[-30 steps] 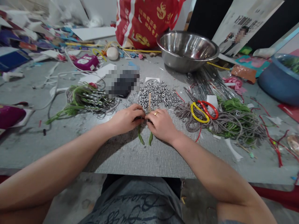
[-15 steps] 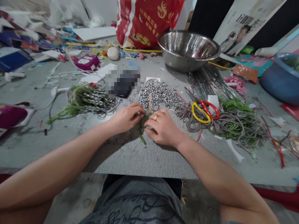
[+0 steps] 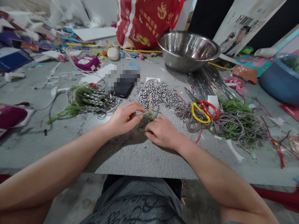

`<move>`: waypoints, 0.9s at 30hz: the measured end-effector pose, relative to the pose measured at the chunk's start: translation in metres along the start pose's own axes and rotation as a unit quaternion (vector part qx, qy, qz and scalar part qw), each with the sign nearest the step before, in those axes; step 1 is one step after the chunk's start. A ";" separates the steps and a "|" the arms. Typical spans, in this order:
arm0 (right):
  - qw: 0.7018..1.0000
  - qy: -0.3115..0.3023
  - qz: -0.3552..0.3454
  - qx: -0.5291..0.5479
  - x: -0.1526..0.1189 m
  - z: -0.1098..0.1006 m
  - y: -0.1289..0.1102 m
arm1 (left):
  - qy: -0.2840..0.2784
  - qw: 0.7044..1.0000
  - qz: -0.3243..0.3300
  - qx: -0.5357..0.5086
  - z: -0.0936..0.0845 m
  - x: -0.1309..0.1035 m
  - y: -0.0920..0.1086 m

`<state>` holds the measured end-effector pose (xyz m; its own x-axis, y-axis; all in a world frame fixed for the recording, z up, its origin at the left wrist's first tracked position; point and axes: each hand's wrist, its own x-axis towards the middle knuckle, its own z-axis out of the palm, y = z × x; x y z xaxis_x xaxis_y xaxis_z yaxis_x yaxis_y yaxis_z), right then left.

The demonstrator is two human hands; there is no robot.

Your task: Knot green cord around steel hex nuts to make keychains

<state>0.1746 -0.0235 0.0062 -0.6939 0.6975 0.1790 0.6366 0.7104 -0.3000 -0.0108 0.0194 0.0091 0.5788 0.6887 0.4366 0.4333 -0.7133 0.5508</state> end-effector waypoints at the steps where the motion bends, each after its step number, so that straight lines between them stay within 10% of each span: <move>1: 1.000 0.020 0.009 0.018 0.000 0.000 0.003 | -0.011 1.000 0.014 -0.013 -0.001 -0.001 0.002; 15: 0.957 0.123 0.161 0.206 0.001 -0.002 0.009 | -0.047 0.997 0.041 0.048 0.011 -0.003 -0.002; 27: 0.980 0.172 0.100 0.014 0.001 0.003 0.014 | -0.042 0.996 -0.025 0.074 0.009 -0.002 -0.001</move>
<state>0.1816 -0.0129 -0.0010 -0.3983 0.8168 0.4173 0.7354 0.5563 -0.3869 -0.0057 0.0173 0.0014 0.6062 0.7157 0.3468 0.5572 -0.6934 0.4568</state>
